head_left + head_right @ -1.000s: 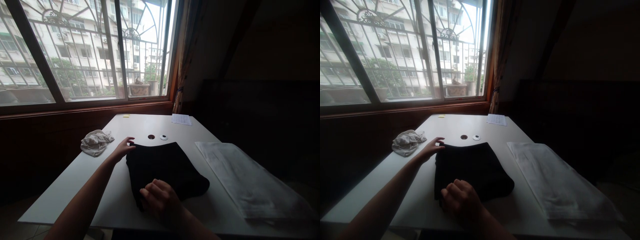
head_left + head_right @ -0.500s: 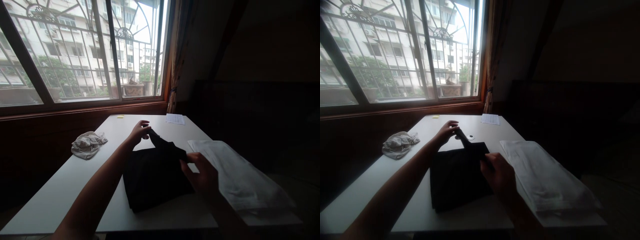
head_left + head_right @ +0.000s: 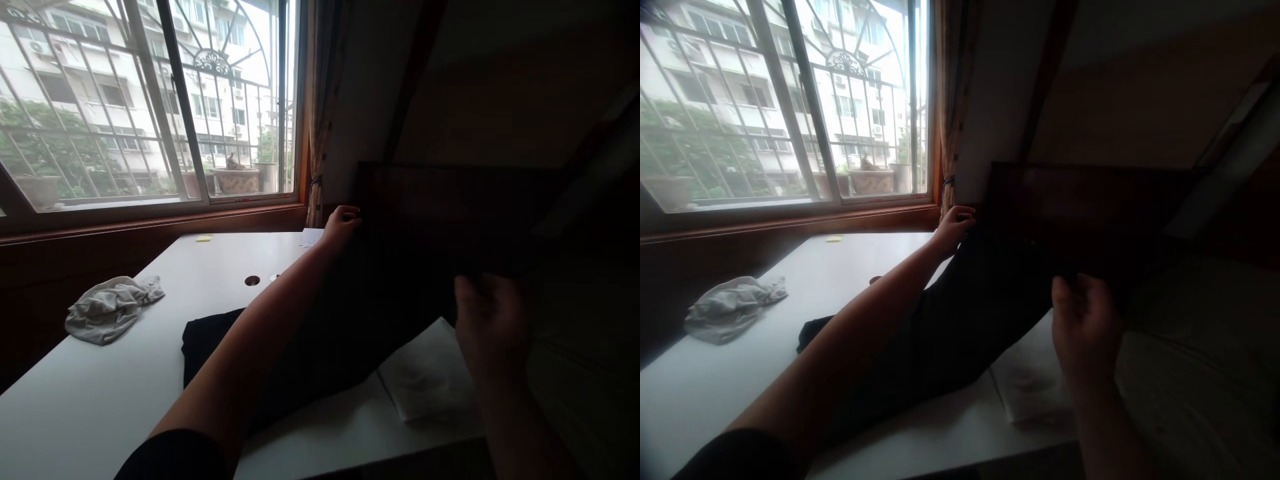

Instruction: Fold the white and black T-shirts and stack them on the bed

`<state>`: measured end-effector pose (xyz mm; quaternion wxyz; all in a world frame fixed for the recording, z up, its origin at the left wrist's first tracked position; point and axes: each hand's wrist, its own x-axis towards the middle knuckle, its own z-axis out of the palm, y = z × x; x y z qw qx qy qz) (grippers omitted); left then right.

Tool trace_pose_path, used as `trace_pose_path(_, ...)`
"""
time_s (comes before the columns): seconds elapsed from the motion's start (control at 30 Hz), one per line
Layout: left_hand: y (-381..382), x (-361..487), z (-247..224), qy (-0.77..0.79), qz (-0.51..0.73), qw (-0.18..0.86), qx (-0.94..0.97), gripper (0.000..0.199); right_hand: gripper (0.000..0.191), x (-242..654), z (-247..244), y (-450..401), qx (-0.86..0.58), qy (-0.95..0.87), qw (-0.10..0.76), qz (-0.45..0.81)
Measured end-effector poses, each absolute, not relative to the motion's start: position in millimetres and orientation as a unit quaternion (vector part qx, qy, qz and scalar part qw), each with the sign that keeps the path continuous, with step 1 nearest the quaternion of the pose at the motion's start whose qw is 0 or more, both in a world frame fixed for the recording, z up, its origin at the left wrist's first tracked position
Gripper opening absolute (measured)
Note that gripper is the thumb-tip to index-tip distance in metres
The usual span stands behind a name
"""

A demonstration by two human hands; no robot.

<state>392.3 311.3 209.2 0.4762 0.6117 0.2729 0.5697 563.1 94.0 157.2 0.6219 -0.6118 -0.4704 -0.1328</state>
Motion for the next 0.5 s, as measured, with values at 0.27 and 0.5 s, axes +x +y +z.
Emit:
trace_pose_path(0.27,315.2,423.8,194.7,0.277,0.530,0.534,0.597,0.030,0.049,591.2,131.0,109.8,-0.659,-0.421,0.618,-0.082)
trace_pose_path(0.5,316.9,370.8,213.1,0.273,0.478,0.567,0.613,0.027,0.039,530.2,141.0,102.7,-0.588,-0.477,0.652,-0.045)
